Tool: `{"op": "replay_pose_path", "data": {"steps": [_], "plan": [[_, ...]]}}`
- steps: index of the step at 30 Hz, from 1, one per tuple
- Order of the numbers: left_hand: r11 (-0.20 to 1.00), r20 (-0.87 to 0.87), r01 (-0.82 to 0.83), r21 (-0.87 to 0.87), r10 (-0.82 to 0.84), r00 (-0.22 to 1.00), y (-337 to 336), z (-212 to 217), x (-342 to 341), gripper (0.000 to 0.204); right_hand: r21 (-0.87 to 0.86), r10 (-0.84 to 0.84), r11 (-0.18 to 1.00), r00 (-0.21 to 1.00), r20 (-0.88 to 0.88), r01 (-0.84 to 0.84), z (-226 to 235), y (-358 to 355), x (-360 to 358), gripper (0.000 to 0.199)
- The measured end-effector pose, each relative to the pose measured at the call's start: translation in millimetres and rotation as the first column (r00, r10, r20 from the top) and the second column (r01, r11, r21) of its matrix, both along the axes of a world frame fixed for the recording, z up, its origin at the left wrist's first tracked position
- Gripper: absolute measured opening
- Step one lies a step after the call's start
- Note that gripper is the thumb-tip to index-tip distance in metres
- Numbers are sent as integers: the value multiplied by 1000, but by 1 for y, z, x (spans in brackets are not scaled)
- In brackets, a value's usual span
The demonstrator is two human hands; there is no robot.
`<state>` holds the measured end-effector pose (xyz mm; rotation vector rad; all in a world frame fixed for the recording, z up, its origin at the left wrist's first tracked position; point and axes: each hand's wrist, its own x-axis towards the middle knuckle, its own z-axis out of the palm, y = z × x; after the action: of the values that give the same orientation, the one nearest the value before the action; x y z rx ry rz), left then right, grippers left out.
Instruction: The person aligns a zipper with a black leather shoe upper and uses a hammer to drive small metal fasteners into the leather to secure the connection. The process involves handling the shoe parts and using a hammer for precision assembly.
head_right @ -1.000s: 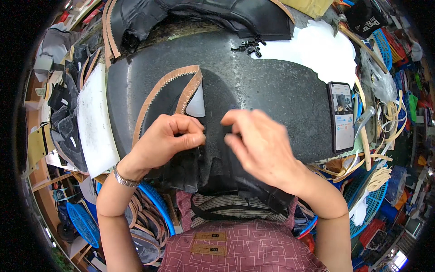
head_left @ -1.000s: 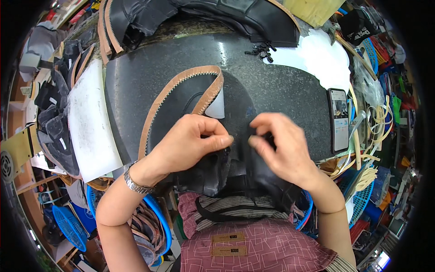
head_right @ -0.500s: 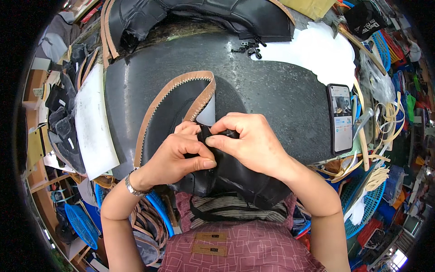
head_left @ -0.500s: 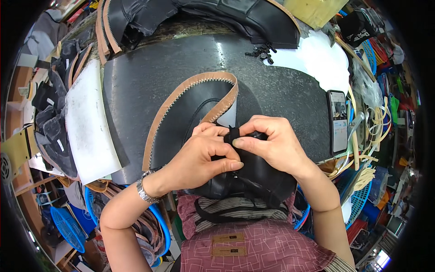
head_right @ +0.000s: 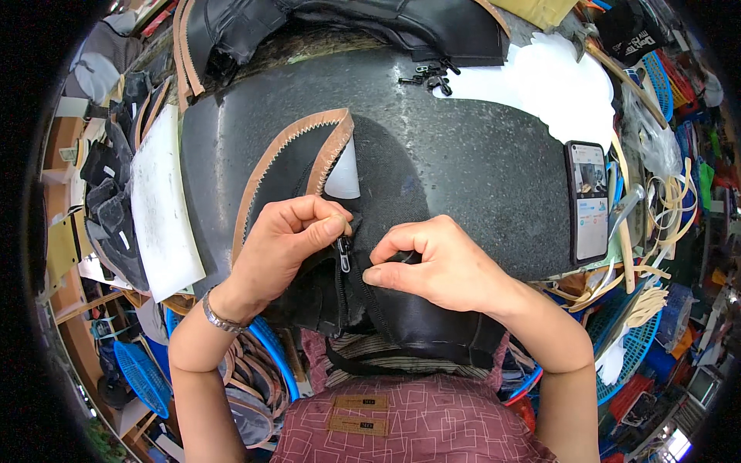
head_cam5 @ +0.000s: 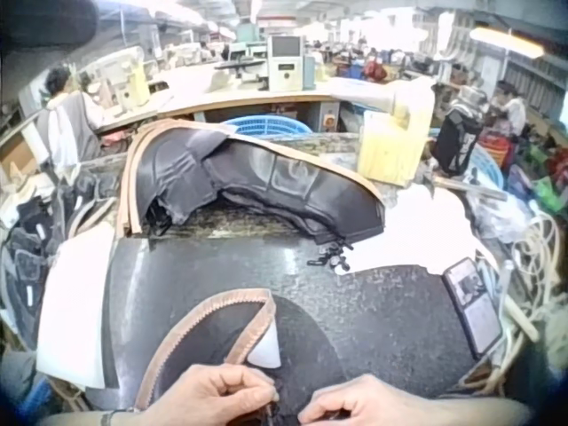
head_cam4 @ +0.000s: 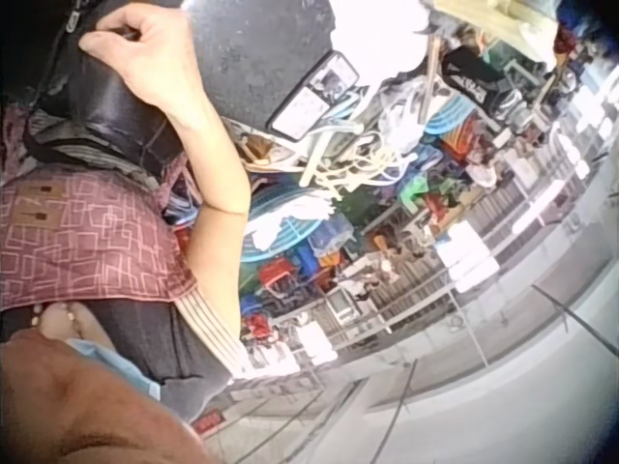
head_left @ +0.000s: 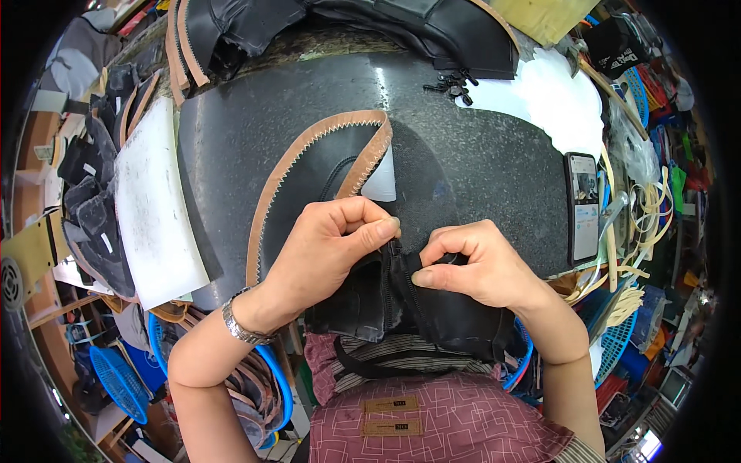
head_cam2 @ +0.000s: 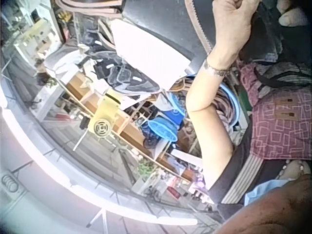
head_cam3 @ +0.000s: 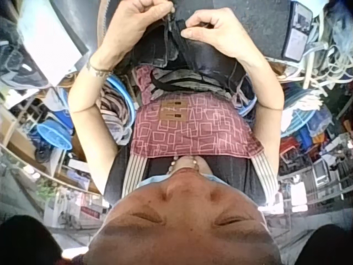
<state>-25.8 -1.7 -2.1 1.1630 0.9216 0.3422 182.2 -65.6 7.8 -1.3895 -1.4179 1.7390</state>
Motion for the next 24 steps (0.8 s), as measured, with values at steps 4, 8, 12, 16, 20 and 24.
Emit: {"op": "replay_pose_path", "data": {"steps": [4, 8, 12, 16, 20, 24], "plan": [[1000, 1, 16, -1, -16, 1000, 0, 0, 0, 18, 1, -6, 1000, 1000, -20, 6, -3, 1, -1, 19], [995, -67, 89, 36, -86, 994, 3, 5, 0, 18, 9, -40, 999, 999, -8, 40, -6, 0, -3, 17], [990, -113, 106, 93, -96, 989, 3, 5, 2, 18, 321, -68, 947, 982, 178, 7, -6, -5, -7, 14], [960, -192, 124, 251, -76, 978, -1, 6, 5, 18, 418, -130, 909, 957, 260, 10, 0, -9, -12, 13], [852, -213, 203, 484, -110, 971, -3, -3, 2, 16, 556, -196, 831, 936, 292, 1, -6, -9, -14, 13], [773, -232, 259, 579, -148, 961, -2, -5, 2, 15, 617, -211, 786, 923, 321, -35, -11, -10, -16, 12]]}}
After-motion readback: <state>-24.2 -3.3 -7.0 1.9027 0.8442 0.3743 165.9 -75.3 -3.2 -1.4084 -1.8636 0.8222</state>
